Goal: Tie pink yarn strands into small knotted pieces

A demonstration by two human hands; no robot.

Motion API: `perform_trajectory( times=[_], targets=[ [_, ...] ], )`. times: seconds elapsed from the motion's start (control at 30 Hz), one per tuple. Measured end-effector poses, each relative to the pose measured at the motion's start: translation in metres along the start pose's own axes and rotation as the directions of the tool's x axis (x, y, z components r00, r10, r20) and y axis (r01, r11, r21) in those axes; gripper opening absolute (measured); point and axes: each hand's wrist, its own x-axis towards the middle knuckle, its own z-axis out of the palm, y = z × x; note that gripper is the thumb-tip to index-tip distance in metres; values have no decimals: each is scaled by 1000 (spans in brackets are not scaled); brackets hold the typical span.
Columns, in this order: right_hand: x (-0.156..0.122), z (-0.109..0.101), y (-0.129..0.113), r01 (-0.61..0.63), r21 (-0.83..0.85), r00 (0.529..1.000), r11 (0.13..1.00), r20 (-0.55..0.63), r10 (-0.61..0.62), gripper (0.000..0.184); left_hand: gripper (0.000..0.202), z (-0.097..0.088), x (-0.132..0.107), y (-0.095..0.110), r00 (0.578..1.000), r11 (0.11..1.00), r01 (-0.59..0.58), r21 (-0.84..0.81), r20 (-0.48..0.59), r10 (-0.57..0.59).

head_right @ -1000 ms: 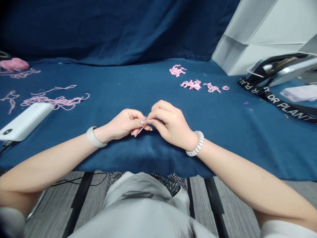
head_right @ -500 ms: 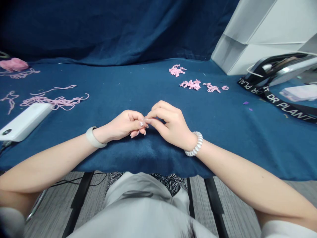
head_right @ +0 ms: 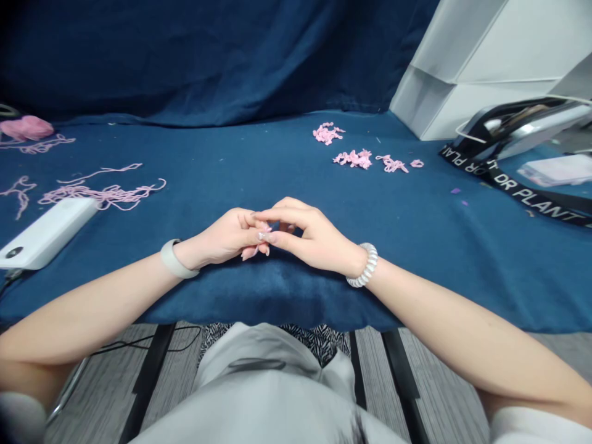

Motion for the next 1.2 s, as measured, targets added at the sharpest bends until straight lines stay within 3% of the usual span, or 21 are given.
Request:
perform_trajectory(
  times=[0.3, 0.57, 0.97, 1.2],
  targets=[
    [1, -2, 2, -119, 137, 990, 983, 93, 107, 24, 39, 2, -1, 7, 996, 996, 80, 28, 29, -81],
    [4, 0, 3, -281, 363, 957, 888, 179, 229, 16, 36, 0, -2, 2, 990, 991, 109, 72, 78, -115],
    [4, 8, 2, -364, 496, 925, 789, 90, 370, 5, 43, 0, -1, 0, 995, 997, 74, 0, 60, -74],
    [5, 14, 14, -273, 477, 890, 835, -204, 408, 9, 36, -4, 4, -5, 999, 988, 44, -148, 6, -43]
  ],
)
